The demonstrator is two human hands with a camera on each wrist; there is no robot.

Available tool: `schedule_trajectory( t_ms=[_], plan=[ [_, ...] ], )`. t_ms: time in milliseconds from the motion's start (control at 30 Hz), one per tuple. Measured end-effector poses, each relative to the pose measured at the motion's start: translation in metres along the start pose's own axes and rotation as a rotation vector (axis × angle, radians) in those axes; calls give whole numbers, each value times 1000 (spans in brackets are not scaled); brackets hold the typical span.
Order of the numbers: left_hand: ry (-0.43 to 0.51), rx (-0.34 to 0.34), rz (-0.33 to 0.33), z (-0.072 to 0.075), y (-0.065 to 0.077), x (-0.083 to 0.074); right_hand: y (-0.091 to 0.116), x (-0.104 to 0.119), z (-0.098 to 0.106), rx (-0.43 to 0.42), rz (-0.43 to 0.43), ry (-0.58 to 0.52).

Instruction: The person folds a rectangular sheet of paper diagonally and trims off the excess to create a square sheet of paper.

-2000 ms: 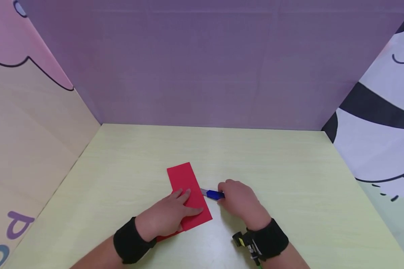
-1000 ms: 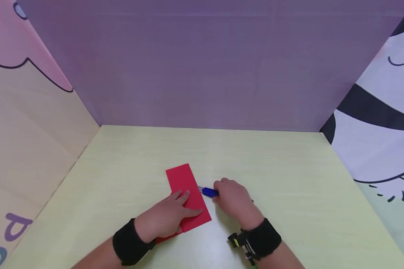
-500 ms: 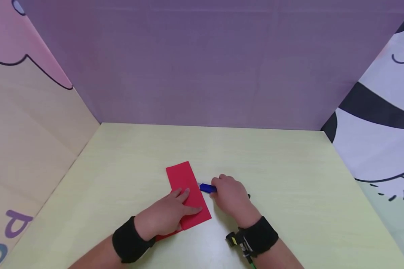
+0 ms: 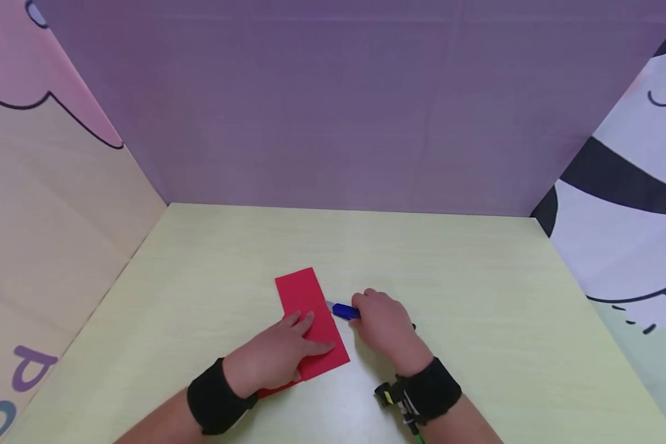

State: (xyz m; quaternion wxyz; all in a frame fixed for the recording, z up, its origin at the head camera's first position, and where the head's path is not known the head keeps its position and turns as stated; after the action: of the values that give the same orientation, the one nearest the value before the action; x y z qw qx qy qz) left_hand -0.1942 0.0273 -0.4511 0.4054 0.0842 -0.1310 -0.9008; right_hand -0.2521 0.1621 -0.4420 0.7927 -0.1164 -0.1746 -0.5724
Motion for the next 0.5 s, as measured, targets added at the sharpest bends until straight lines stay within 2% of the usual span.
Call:
schedule_trajectory(
  t_ms=[300, 500],
  plan=[
    [-18, 5, 2, 1, 1, -6, 0, 1, 0, -10, 1, 5],
    [-53, -24, 11, 5, 1, 0, 1, 2, -1, 9, -3, 18]
  ],
)
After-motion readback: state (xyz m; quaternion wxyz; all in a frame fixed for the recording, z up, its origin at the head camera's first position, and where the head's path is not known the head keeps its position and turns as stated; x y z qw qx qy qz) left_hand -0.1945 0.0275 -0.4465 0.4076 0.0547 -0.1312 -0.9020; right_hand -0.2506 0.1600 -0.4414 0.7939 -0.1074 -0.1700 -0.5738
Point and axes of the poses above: each hand's wrist, its own y-axis away from the middle knuckle, its own z-axis out of the back of the hand, x = y × z, the point moved 9 cm from there along -y, towards the middle knuckle, and after that the axes turned 13 degrees about -y, right-handed, at the moved point
